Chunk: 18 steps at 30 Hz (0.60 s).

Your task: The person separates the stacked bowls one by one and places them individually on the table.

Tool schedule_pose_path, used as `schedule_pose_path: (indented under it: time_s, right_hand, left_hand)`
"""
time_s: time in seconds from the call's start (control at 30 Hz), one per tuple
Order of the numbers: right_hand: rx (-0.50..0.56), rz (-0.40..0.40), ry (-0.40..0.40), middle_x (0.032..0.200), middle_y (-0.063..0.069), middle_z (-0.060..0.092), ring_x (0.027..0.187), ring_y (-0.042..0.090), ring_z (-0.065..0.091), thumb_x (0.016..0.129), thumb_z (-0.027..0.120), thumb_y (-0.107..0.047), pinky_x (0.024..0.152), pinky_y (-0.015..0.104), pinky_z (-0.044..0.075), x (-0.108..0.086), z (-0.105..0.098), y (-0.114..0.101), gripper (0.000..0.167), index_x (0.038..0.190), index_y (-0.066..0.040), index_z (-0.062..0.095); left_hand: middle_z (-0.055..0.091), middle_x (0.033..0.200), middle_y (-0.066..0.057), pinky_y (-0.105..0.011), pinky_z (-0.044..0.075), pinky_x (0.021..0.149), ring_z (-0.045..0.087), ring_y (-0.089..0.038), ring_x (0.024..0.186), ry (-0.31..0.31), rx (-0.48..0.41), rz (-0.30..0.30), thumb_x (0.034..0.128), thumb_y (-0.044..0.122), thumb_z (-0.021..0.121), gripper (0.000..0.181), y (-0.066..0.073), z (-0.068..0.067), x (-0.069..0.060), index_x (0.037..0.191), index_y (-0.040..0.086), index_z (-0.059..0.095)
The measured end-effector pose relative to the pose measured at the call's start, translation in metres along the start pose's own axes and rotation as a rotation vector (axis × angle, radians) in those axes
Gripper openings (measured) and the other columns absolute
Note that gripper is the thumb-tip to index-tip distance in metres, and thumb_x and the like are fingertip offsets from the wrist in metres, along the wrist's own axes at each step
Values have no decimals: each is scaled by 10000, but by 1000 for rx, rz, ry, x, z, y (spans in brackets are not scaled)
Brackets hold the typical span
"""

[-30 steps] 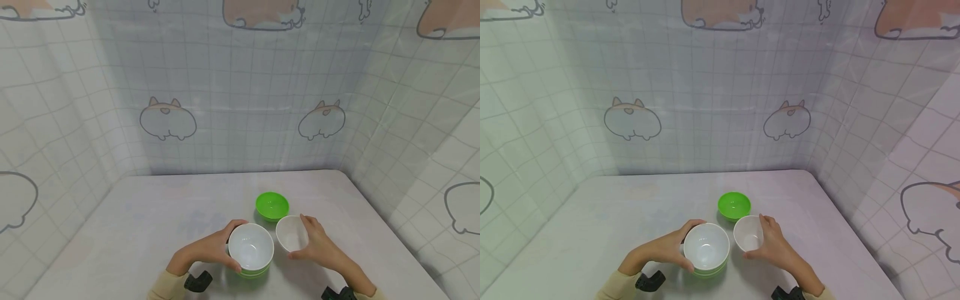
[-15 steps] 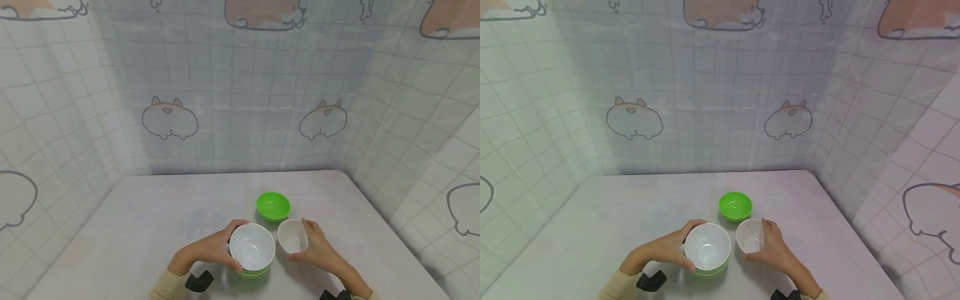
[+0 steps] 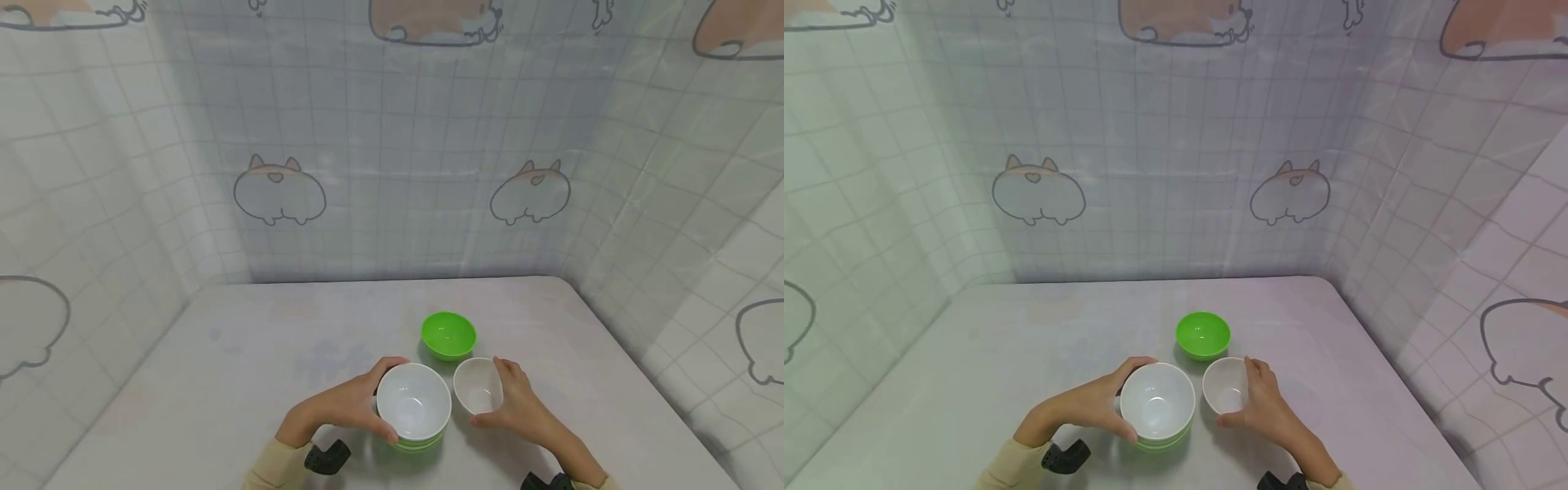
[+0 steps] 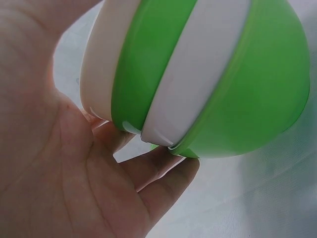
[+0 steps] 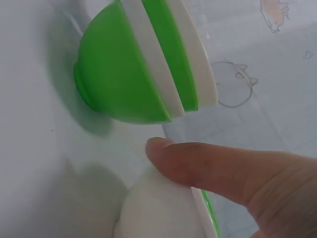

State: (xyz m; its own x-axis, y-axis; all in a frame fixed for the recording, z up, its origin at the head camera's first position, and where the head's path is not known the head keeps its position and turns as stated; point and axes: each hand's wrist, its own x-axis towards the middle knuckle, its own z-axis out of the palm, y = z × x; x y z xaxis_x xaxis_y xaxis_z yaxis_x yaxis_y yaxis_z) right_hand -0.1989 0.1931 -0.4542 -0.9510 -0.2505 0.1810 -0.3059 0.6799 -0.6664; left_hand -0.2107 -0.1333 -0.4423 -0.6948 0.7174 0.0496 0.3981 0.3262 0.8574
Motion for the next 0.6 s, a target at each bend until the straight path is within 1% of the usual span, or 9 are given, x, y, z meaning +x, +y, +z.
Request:
schedule_pose_path:
  time_s: [0.1, 0.23, 0.33, 0.4, 0.53, 0.6]
  right_hand:
    - [-23, 4, -13, 1345, 318, 352, 1218, 450, 376, 526, 925, -376, 939, 574, 401, 4, 0, -1, 1174, 1384, 171, 339]
    - [-39, 18, -31, 1343, 325, 355, 1214, 454, 380, 523, 930, -383, 941, 583, 400, 8, 0, -3, 1191, 1379, 188, 329]
    - [-48, 24, -34, 1345, 331, 356, 1224, 461, 376, 522, 929, -395, 955, 587, 387, 8, 0, -3, 1203, 1378, 194, 323]
    - [-67, 14, -30, 1349, 332, 354, 1230, 467, 373, 528, 924, -410, 960, 586, 382, 8, 0, -4, 1206, 1380, 191, 320]
    - [-96, 0, -14, 1352, 338, 353, 1225, 475, 378, 538, 914, -428, 947, 596, 388, 15, 5, -2, 1208, 1385, 188, 312]
    - [-96, 6, -9, 1356, 336, 352, 1225, 472, 377, 542, 912, -431, 945, 594, 389, 20, 8, -1, 1207, 1390, 182, 309]
  left_hand:
    - [473, 1347, 68, -329, 415, 960, 493, -124, 1184, 3, 6, -3, 702, 300, 882, 1025, -1, -3, 1, 1485, 244, 223]
    - [448, 1367, 65, -322, 409, 967, 479, -118, 1199, -3, -8, -18, 708, 259, 884, 1018, -1, -5, 2, 1482, 254, 222]
    - [440, 1371, 64, -319, 405, 971, 473, -118, 1205, -10, -7, -14, 710, 254, 884, 1019, -3, -7, 2, 1482, 247, 219]
    - [451, 1361, 66, -317, 409, 965, 481, -116, 1194, -9, 6, -4, 708, 270, 883, 1017, -4, -8, 3, 1480, 247, 221]
    - [453, 1360, 61, -321, 415, 959, 487, -115, 1186, -19, 14, 6, 713, 268, 880, 1012, -13, -16, 7, 1479, 253, 219]
    - [452, 1364, 59, -322, 415, 961, 486, -116, 1189, -24, 8, 5, 713, 258, 881, 1015, -17, -20, 9, 1480, 259, 217]
